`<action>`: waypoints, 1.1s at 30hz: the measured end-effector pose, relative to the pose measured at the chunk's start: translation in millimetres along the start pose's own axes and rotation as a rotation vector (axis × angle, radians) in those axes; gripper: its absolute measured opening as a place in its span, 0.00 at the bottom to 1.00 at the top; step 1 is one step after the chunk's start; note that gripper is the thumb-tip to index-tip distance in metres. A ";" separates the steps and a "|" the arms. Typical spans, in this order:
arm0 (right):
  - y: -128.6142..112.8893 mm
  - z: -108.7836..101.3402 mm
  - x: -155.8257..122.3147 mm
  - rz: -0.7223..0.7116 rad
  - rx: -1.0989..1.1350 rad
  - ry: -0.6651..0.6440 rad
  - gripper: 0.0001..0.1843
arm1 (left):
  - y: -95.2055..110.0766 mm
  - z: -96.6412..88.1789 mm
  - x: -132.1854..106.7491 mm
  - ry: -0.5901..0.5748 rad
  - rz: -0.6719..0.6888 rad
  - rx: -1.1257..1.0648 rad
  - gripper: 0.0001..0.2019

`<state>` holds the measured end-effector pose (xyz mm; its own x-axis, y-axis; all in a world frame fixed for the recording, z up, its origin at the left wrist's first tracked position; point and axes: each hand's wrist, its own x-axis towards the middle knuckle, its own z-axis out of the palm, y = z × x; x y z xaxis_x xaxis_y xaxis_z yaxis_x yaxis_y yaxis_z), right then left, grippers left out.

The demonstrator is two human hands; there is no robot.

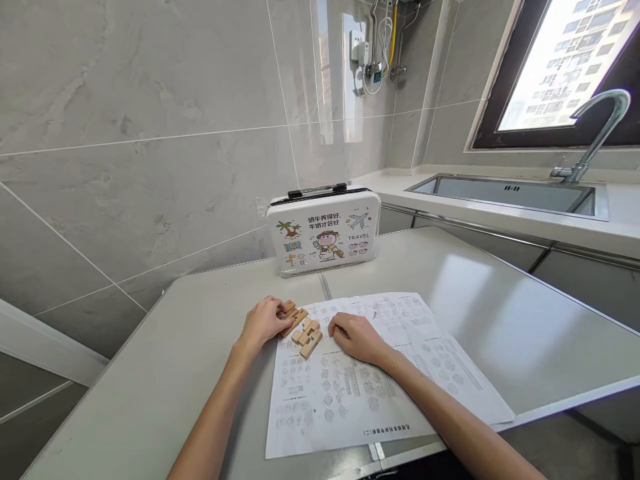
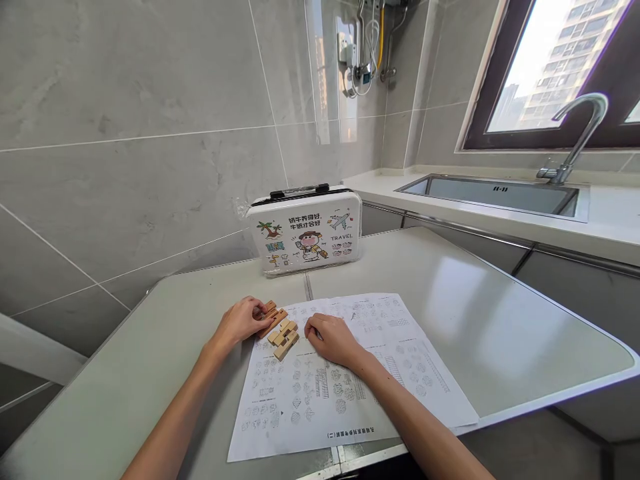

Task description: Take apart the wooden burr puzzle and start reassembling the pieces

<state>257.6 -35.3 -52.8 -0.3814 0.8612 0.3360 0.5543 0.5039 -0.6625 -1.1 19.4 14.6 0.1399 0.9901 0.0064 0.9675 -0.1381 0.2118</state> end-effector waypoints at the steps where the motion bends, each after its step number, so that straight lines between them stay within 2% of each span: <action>1: 0.1 0.0 0.1 0.000 -0.001 0.000 0.13 | 0.5 0.2 0.0 -0.004 0.000 0.003 0.12; 6: 0.5 0.5 0.5 -0.001 -0.005 0.002 0.13 | 1.6 -1.2 2.9 -0.025 0.012 0.014 0.10; 13: 0.9 0.4 0.6 0.012 -0.001 -0.007 0.14 | -6.6 0.1 12.1 -0.054 -0.013 -0.011 0.15; 24: -0.1 -1.2 0.6 0.021 0.014 -0.013 0.13 | -23.8 7.1 29.7 -0.185 -0.075 -0.100 0.14; 30: 1.2 -0.3 1.0 0.010 0.007 -0.013 0.14 | -24.8 10.8 30.1 -0.170 -0.074 -0.089 0.09; 33: 1.9 0.0 1.1 0.003 0.010 -0.008 0.14 | -24.2 10.6 29.1 -0.154 -0.067 -0.089 0.10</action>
<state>258.2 -33.4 -53.6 -0.3859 0.8622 0.3283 0.5481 0.5005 -0.6701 -18.2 51.2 -0.7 0.1130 0.9808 -0.1588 0.9543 -0.0626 0.2924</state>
